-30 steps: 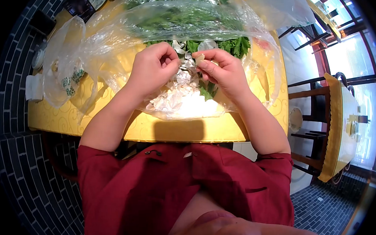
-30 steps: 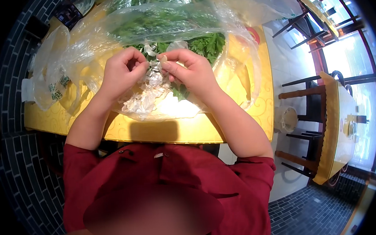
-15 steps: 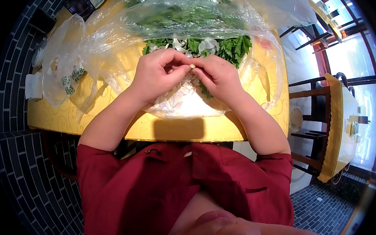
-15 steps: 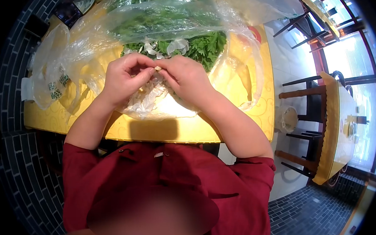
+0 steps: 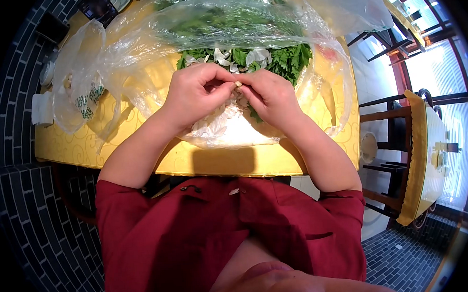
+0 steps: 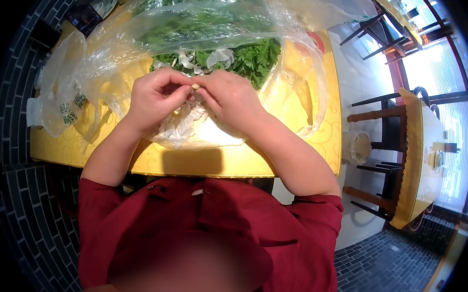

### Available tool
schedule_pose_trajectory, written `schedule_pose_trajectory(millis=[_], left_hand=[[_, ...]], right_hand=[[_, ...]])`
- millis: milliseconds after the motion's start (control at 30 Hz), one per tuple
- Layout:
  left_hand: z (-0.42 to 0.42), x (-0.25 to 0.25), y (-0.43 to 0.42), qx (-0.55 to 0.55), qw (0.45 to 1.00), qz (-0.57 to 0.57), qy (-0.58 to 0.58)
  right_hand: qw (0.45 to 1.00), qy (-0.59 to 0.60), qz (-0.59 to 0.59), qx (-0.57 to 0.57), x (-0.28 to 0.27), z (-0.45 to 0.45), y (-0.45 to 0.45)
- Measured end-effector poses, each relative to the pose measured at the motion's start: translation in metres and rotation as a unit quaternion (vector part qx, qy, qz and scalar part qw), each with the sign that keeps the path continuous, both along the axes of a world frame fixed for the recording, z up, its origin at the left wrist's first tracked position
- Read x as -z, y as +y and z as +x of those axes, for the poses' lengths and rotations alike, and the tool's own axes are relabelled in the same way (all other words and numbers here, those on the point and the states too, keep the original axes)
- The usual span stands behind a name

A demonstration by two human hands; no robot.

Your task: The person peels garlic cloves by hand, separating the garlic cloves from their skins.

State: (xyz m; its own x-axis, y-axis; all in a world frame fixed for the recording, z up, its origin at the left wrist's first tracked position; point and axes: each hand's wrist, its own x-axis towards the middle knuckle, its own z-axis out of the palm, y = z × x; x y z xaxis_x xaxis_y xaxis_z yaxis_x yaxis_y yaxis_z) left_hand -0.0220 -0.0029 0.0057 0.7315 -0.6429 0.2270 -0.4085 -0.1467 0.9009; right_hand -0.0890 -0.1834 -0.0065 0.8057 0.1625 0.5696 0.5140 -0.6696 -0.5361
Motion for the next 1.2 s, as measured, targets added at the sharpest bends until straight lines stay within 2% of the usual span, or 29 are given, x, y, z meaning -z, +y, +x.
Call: schedule_pose_trajectory(millis=[100, 200, 300, 400, 600, 700, 800, 900, 1000, 1200], left_hand=[[0.0, 0.0, 0.0, -0.003, 1.0, 0.007, -0.02], [-0.003, -0.003, -0.001, -0.02, 0.995, 0.023, -0.093], [-0.003, 0.002, -0.002, -0.032, 0.972, 0.032, -0.231], [0.0, 0.006, -0.004, -0.031, 0.952, 0.009, -0.303], [0.002, 0.006, -0.005, -0.043, 0.932, 0.02, -0.359], [0.002, 0.007, -0.005, -0.061, 0.929, 0.035, -0.363], [0.004, 0.002, -0.003, -0.091, 0.953, 0.076, -0.278], [0.005, 0.0, -0.001, -0.106, 0.973, 0.062, -0.194], [0.003, 0.002, -0.002, -0.038, 0.992, -0.022, -0.118], [0.003, 0.0, -0.002, 0.007, 0.984, -0.005, -0.178]], right_hand=[[1.0, 0.012, 0.006, 0.001, -0.001, 0.0, 0.0], [1.0, 0.024, 0.014, 0.006, -0.001, -0.001, 0.002], [0.999, 0.041, 0.024, 0.01, -0.002, -0.002, 0.004], [0.997, 0.06, 0.036, 0.014, -0.003, -0.003, 0.006], [0.987, 0.122, 0.104, 0.021, -0.007, -0.005, 0.009], [0.982, 0.136, 0.127, 0.013, -0.007, -0.005, 0.009], [0.981, 0.13, 0.141, 0.001, -0.006, -0.004, 0.005], [0.978, 0.136, 0.157, 0.009, -0.006, -0.003, 0.003], [0.978, 0.126, 0.166, 0.016, -0.003, -0.002, 0.002], [0.984, 0.112, 0.138, 0.016, -0.002, -0.002, 0.002]])
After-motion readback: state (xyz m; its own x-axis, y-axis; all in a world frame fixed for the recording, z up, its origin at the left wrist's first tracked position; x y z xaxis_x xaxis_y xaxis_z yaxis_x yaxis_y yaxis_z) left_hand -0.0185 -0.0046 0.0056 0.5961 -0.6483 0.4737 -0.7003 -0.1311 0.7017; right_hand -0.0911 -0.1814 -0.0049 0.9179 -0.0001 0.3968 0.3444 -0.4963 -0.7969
